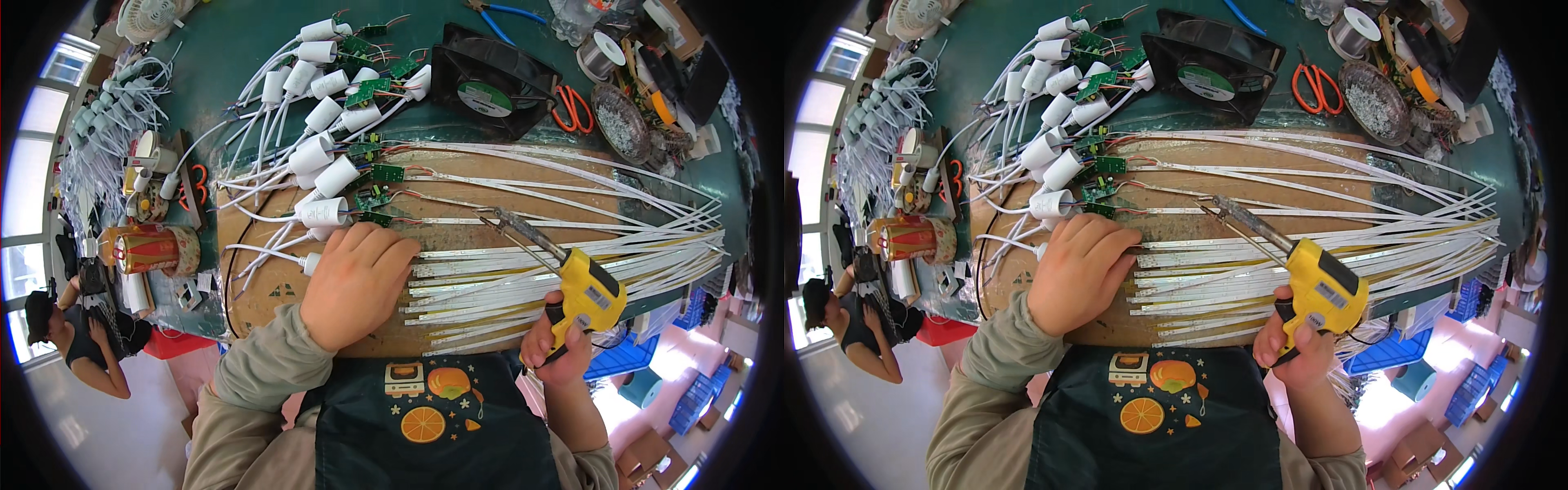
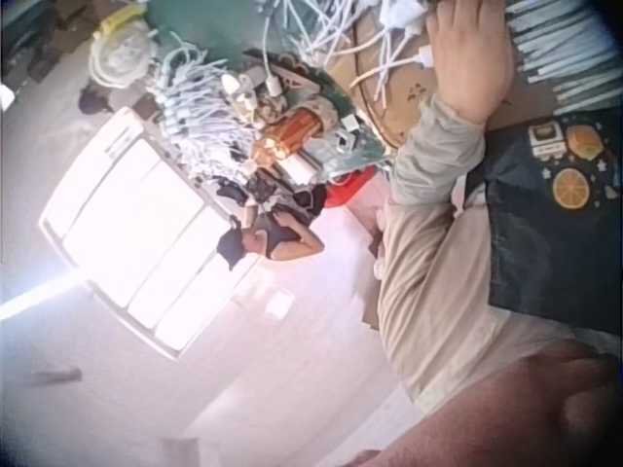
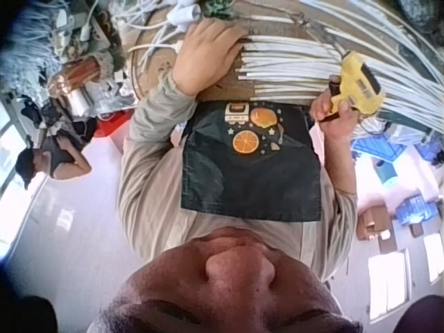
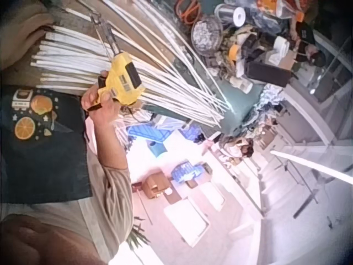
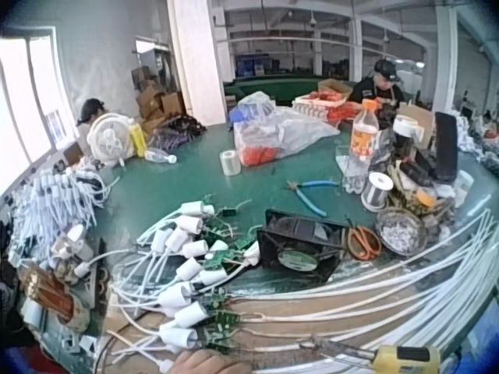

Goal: The person solders power supply circuit wires to LED strips using a soldering iron, aligning the components by hand and adjusting the soldering iron tip with pliers.

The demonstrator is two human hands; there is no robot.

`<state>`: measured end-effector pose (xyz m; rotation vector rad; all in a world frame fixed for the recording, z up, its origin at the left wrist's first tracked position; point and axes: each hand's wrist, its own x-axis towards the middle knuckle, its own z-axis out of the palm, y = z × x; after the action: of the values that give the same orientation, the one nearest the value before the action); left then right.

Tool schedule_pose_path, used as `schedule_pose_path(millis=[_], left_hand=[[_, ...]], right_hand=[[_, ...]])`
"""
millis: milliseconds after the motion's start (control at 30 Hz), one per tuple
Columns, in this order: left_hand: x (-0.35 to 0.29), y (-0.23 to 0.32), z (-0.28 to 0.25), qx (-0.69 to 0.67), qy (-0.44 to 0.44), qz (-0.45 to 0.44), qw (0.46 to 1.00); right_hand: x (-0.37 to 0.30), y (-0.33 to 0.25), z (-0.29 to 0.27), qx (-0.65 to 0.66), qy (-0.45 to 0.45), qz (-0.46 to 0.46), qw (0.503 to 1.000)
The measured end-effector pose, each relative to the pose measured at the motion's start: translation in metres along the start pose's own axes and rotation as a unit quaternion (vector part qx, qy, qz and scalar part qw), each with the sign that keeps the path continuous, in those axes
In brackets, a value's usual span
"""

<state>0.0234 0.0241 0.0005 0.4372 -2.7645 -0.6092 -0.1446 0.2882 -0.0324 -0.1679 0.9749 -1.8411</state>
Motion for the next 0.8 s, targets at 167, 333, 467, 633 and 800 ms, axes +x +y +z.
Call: schedule_pose_path(millis=[167, 333, 467, 633, 800], left_hand=[[-0.012, 0.001, -0.027, 0.053, -0.026, -0.001, 0.998], [-0.024, -0.007, -0.023, 0.098, -0.046, 0.002, 0.994], [-0.023, -0.010, -0.025, 0.101, -0.053, 0.014, 0.993], [0.003, 0.005, -0.056, 0.119, 0.010, 0.079, 0.990], [0.046, 0.001, -0.083, 0.218, 0.102, 0.150, 0.959]], right_hand=[[-0.007, 0.004, 0.005, -0.028, -0.001, -0.008, 1.000], [-0.010, 0.003, 0.005, -0.020, -0.006, -0.007, 1.000], [-0.010, 0.004, 0.003, -0.017, -0.013, -0.001, 1.000], [-0.018, 0.003, 0.001, 0.004, -0.037, -0.017, 0.999], [-0.014, -0.009, 0.005, -0.006, -0.068, -0.053, 0.996]])
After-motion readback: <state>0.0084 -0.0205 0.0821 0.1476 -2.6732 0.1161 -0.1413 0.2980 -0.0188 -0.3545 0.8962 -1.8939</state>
